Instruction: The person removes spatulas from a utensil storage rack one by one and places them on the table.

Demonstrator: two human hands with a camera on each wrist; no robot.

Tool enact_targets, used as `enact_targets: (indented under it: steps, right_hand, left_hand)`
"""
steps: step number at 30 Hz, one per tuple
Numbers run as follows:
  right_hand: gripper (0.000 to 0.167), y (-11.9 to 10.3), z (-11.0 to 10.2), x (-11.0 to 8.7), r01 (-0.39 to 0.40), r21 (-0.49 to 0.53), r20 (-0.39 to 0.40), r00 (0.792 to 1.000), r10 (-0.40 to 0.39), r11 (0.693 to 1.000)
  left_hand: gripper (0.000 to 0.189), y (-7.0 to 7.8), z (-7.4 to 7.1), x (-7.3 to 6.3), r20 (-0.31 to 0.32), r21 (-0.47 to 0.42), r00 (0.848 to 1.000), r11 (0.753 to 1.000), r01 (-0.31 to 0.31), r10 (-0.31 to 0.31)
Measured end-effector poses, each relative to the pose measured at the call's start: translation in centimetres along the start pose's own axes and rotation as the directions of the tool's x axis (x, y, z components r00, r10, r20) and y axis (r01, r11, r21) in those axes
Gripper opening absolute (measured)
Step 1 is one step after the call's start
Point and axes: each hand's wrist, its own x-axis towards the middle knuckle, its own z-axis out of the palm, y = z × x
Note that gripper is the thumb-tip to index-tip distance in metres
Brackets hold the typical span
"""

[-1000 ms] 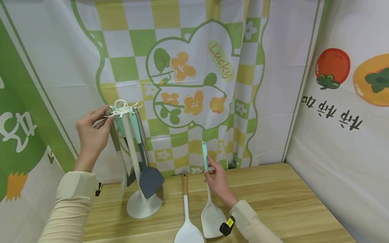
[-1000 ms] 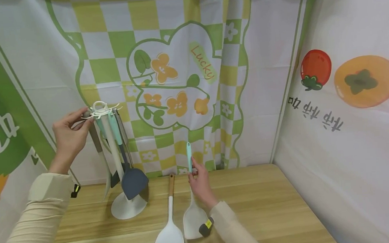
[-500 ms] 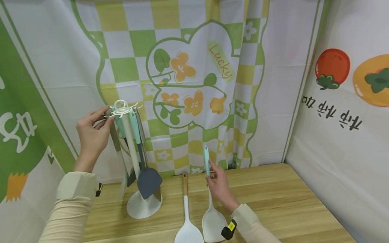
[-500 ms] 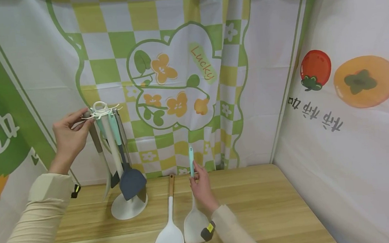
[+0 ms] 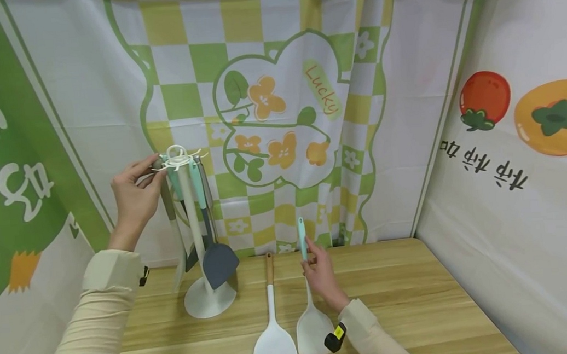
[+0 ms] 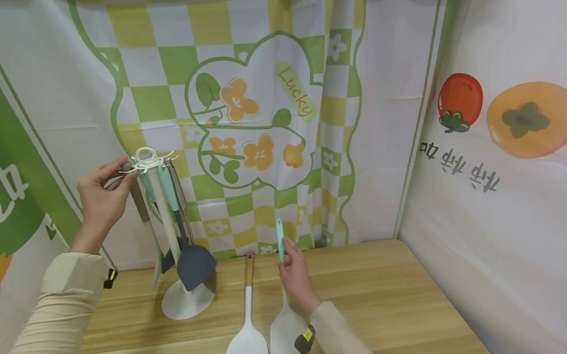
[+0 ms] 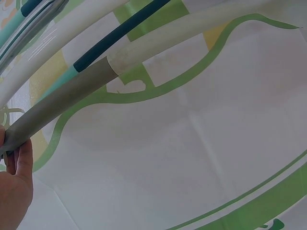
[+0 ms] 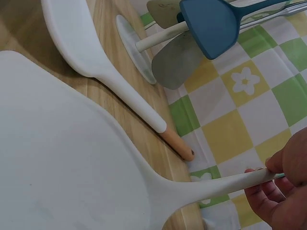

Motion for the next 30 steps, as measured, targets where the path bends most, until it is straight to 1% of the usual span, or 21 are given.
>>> enact_targets:
  steps: [3,6,12,14,22,25,30]
  right_hand:
    - [0.066,0.3,0.0,-0.2,-0.013,-0.024,0.006,1.0,0.014,1.0]
    - [0.066,0.4,0.1,-0.4,-0.034,-0.024,0.01,0.999,0.035,0.999]
    - [0.065,0.6,0.1,-0.5,-0.024,-0.029,0.016,1.0,0.024,0.999]
    - [0.064,0.7,0.2,-0.6,-0.032,-0.03,0.02,0.999,0.033,0.999]
    - [0.064,1.7,0.3,-0.8,-0.072,-0.045,0.093,0.993,0.076,0.996]
    - [0.065,1.8,0.3,-0.9,-0.065,-0.068,0.108,0.992,0.072,0.996]
    - [0.065,1.9,0.3,-0.9,-0.035,-0.102,0.108,0.993,0.046,0.994]
  left_hand:
    - [0.035,0.1,0.0,0.0,-0.003,0.004,1.0,1.0,0.002,-0.002]
    - [0.035,0.1,0.0,-0.1,-0.002,0.005,1.0,1.0,0.004,-0.004]
    - [0.035,0.2,0.0,-0.1,0.001,-0.004,1.0,1.0,0.007,-0.007]
    - [0.035,0.2,0.0,-0.1,0.001,-0.007,1.0,1.0,0.007,-0.007]
    - [0.036,0.0,0.0,-0.1,-0.001,-0.006,1.0,1.0,0.0,0.0]
    - [0.036,-0.1,0.0,-0.1,-0.002,-0.011,1.0,1.0,0.001,-0.001]
    - [0.036,-0.2,0.1,-0.1,-0.007,-0.011,1.0,1.0,0.007,-0.008]
